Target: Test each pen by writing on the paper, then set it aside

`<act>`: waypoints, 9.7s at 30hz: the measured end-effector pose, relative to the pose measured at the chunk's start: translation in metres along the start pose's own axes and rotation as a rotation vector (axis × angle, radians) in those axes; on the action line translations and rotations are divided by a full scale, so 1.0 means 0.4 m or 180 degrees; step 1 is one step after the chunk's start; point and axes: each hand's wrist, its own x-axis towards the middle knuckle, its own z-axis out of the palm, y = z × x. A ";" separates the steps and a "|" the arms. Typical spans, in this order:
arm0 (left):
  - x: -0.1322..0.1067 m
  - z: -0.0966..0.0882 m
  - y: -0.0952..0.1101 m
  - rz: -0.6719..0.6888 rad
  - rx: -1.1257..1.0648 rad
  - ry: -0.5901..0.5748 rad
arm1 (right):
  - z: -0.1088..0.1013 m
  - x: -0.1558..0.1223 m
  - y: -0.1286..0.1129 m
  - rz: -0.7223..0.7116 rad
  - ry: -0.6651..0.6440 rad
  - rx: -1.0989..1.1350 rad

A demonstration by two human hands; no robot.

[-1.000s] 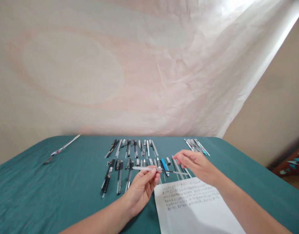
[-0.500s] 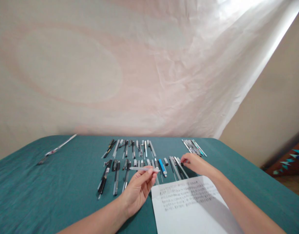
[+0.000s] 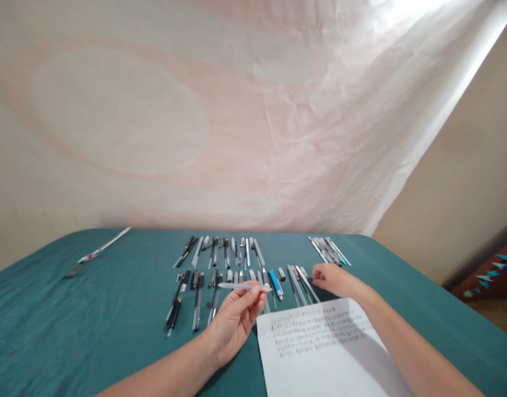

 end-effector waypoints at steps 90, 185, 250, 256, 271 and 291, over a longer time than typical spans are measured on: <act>0.004 -0.002 -0.013 0.0468 0.0624 -0.0304 | 0.096 -0.090 -0.302 -0.1697 0.1606 -0.0005; 0.001 -0.003 -0.016 0.0386 0.0900 -0.0541 | 0.030 -0.114 -0.324 -0.1127 0.0253 0.1634; -0.071 0.017 -0.041 0.0650 0.3840 -0.1732 | -0.088 -0.170 0.137 0.0153 0.0829 0.0835; -0.077 0.021 -0.036 0.0841 0.4289 -0.1873 | -0.028 -0.256 0.224 0.0633 0.0628 0.1760; -0.091 0.038 -0.018 0.1499 0.4987 -0.2716 | -0.105 -0.221 0.382 0.0755 0.1444 0.2169; -0.045 0.070 -0.125 0.1580 0.6356 -0.3551 | 0.006 -0.138 0.522 0.1021 0.1912 0.1195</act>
